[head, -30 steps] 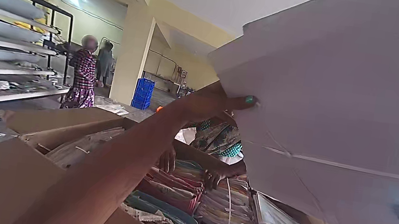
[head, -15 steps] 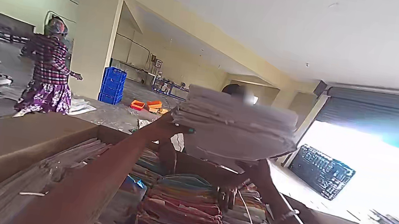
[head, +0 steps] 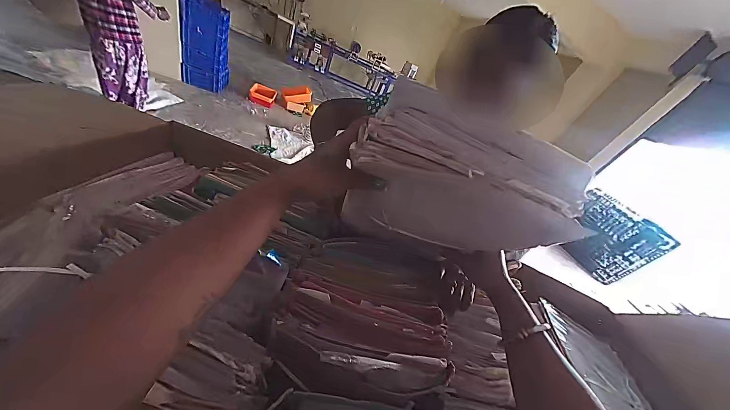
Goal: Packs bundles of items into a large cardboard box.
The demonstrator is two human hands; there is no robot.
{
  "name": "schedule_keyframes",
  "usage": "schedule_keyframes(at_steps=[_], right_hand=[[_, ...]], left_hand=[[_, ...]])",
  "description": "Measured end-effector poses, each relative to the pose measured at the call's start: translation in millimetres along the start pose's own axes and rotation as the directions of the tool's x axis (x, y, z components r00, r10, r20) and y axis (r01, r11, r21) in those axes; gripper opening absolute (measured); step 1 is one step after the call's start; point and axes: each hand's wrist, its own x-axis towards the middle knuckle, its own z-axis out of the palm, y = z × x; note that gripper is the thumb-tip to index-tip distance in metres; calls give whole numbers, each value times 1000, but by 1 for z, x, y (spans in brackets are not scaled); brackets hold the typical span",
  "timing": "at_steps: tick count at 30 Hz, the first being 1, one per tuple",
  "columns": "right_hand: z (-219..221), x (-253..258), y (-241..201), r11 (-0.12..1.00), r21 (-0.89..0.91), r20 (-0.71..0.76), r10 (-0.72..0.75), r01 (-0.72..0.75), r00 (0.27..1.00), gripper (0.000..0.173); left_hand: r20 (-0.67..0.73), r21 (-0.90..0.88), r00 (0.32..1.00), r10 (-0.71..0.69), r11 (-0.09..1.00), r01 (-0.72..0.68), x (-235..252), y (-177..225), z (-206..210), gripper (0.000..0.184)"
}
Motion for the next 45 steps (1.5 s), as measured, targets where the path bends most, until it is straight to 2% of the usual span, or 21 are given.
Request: schedule_keyframes(at_steps=[5,9,12,15,19,23,26,27,29,30,31,32,33,35,36,37,39,41,42,44,45], right_hand=[[3,33,22,996,-22,101,88,-86,991,65],[11,30,28,992,76,91,94,-101,991,66],[24,34,32,988,96,46,120,-124,992,69],[31,41,28,967,30,99,251,-255,963,70],[39,49,37,925,-132,165,376,-357,912,60],[39,56,38,919,-144,258,392,-366,883,47],[33,50,32,913,-41,188,406,-406,894,63],[24,46,21,888,-30,180,457,-459,871,68],[-4,46,-8,833,-107,314,546,-543,777,76],[6,42,1,895,-1,142,441,-445,886,79],[15,43,10,949,64,-7,311,-310,950,78],[18,45,9,973,84,-74,221,-215,972,74],[15,47,-3,979,77,-74,197,-191,978,69],[-6,47,-53,956,-93,178,290,-278,940,62],[11,45,-52,988,-59,26,143,-141,989,56],[27,45,-51,998,-69,-51,-5,2,999,54],[47,45,-59,958,-213,75,-182,194,980,53],[59,44,-73,889,-363,304,-171,280,937,51],[64,43,-75,854,-431,356,-135,290,925,43],[69,42,-68,832,-491,327,-98,257,940,25],[69,42,-63,845,-494,311,-52,208,949,24]], left_hand=[[17,-107,985,-174,979,175,29,-8,9,83],[41,-101,994,-100,989,104,43,-16,11,72],[43,-41,993,-112,993,114,51,-17,15,68],[25,11,986,-168,986,167,62,-31,22,68],[-26,-11,964,-266,964,266,58,-63,24,68],[-151,296,942,-301,895,333,56,-87,10,89],[-138,335,950,-280,890,311,53,-83,4,107],[-113,346,957,-266,893,289,50,-80,6,108],[-76,381,961,-266,883,274,46,-75,11,107],[-72,407,959,-274,870,279,47,-75,13,106],[-76,428,958,-278,859,283,47,-76,15,105],[-82,429,958,-274,858,282,47,-78,16,102],[-94,409,959,-268,868,282,47,-81,18,100],[-70,368,962,-263,890,270,46,-86,22,96],[-21,388,964,-265,886,252,46,-87,24,96],[48,433,954,-295,867,246,46,-87,27,97],[201,625,877,-436,746,227,46,-78,35,84],[230,813,819,-526,566,135,45,-77,44,60],[201,860,829,-522,500,106,43,-85,45,51],[145,883,861,-488,456,110,37,-98,45,34],[122,891,866,-486,437,120,34,-99,47,30]])
